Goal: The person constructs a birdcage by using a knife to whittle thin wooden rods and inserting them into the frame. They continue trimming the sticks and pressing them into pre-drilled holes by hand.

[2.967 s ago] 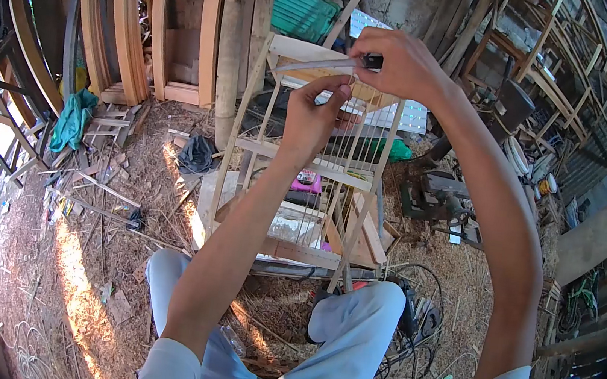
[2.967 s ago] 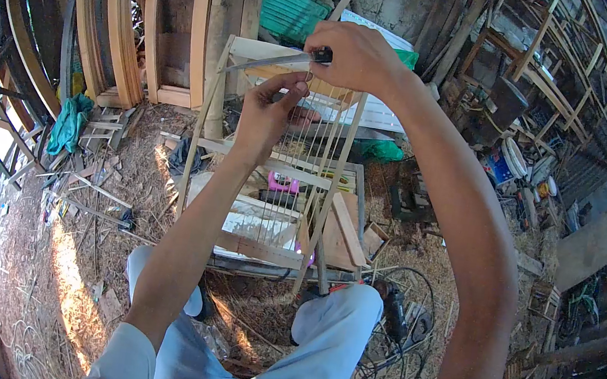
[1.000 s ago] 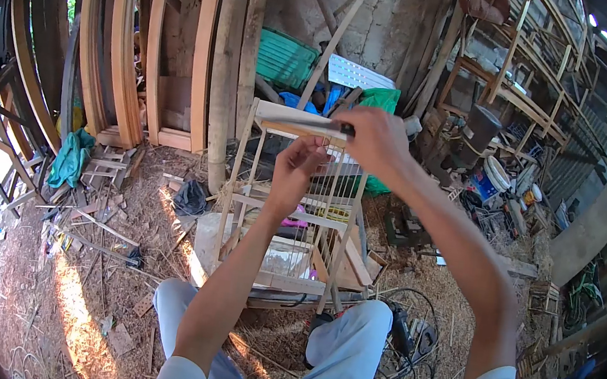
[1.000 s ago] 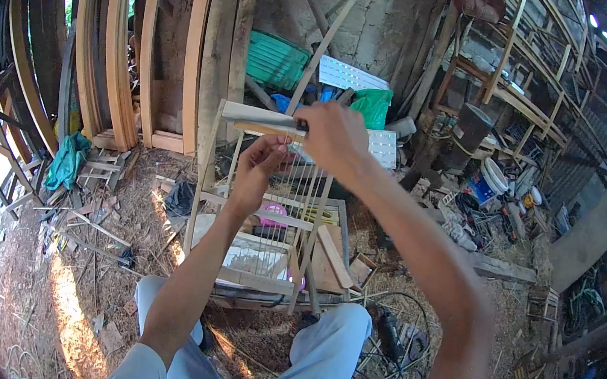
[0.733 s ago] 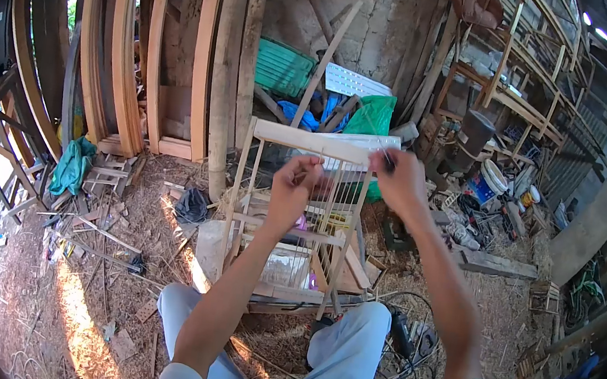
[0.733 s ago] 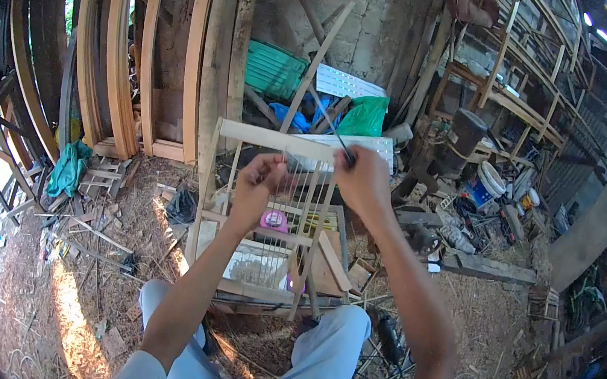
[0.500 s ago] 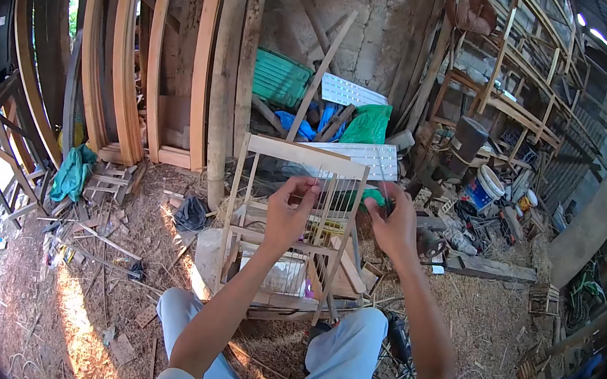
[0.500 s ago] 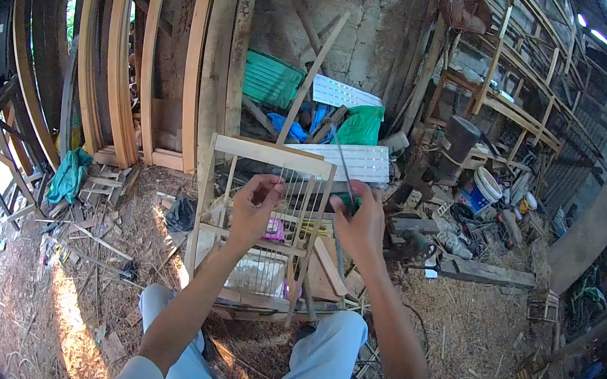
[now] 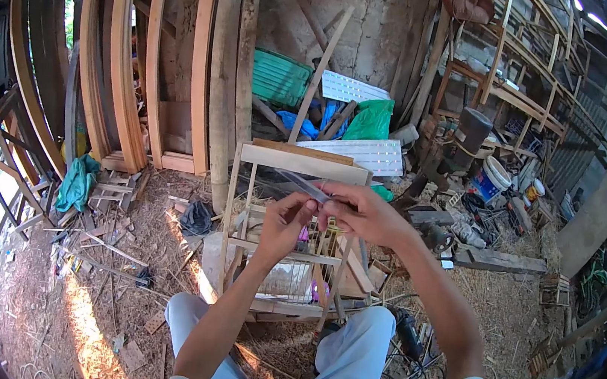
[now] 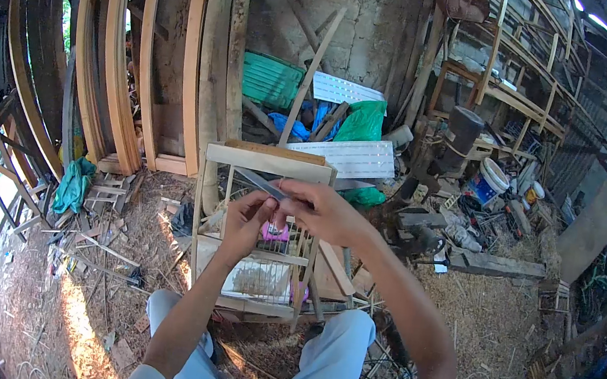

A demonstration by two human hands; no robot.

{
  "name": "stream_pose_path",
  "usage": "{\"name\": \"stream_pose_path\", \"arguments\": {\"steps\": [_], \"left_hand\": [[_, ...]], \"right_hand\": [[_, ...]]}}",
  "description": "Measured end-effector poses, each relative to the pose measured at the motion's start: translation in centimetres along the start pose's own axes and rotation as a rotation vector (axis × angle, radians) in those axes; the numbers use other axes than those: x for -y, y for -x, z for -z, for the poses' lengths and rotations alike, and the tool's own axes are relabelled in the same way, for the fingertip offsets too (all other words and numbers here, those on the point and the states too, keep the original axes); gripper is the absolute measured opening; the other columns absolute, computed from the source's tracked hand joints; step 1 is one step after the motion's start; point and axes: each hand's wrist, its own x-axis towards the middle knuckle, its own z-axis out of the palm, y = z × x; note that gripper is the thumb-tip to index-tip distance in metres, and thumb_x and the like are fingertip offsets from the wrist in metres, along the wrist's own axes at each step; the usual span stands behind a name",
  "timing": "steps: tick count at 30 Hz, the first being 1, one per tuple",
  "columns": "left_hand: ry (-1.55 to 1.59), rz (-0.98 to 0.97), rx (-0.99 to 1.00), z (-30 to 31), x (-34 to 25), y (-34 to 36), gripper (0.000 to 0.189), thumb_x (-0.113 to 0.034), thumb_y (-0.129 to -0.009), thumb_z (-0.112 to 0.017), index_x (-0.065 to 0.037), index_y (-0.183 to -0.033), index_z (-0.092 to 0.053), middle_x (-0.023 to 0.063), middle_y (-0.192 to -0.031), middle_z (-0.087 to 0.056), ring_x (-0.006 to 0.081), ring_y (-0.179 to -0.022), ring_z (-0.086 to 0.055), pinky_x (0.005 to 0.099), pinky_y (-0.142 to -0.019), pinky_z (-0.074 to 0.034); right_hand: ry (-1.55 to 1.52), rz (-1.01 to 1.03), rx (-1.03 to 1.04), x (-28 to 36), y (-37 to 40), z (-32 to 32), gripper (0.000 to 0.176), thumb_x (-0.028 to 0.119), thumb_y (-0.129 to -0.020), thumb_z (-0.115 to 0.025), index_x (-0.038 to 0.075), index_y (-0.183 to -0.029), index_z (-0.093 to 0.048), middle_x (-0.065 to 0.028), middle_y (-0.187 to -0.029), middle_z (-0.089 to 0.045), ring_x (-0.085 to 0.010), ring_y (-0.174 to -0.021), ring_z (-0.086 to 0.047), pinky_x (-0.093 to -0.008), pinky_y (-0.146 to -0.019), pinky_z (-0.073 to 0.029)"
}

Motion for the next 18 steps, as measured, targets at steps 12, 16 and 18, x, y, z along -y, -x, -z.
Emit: {"name": "stream_pose_path", "arguments": {"steps": [12, 16, 18], "left_hand": [[-0.172, -0.036, 0.020, -0.1, 0.1, -0.9, 0.012, -0.008, -0.093, -0.056, 0.001, -0.097, -0.063, 0.0007, -0.076, -0.059, 0.0066, -0.069, -0.050, 0.0212, -0.065, -0.042], [-0.051, -0.074, 0.024, 0.7, 0.2, -0.2, 0.013, -0.009, -0.093, -0.057, 0.002, -0.097, -0.063, 0.0015, -0.078, -0.060, 0.0073, -0.071, -0.053, 0.0223, -0.066, -0.044], [-0.058, -0.045, 0.006, 0.5, 0.3, 0.2, 0.014, -0.009, -0.093, -0.057, 0.002, -0.098, -0.063, 0.0017, -0.079, -0.061, 0.0070, -0.072, -0.054, 0.0221, -0.066, -0.044]], "right_hand": [[0.044, -0.193, 0.182, -0.7, -3.0, 3.3, 0.028, 0.020, -0.094, -0.058, -0.004, -0.109, -0.061, 0.0001, -0.064, -0.054, -0.0038, -0.053, -0.044, -0.0197, -0.044, -0.032], [0.036, 0.001, -0.500, 5.4, -2.5, 9.4, 0.029, 0.023, -0.096, -0.049, -0.001, -0.097, -0.064, 0.0033, -0.058, -0.046, -0.0028, -0.044, -0.039, -0.0199, -0.039, -0.030], [0.026, 0.051, -0.344, 7.4, -1.9, 11.3, 0.023, 0.019, -0.093, -0.049, 0.001, -0.100, -0.062, 0.0043, -0.057, -0.043, -0.0027, -0.042, -0.038, -0.0207, -0.038, -0.031]]}}
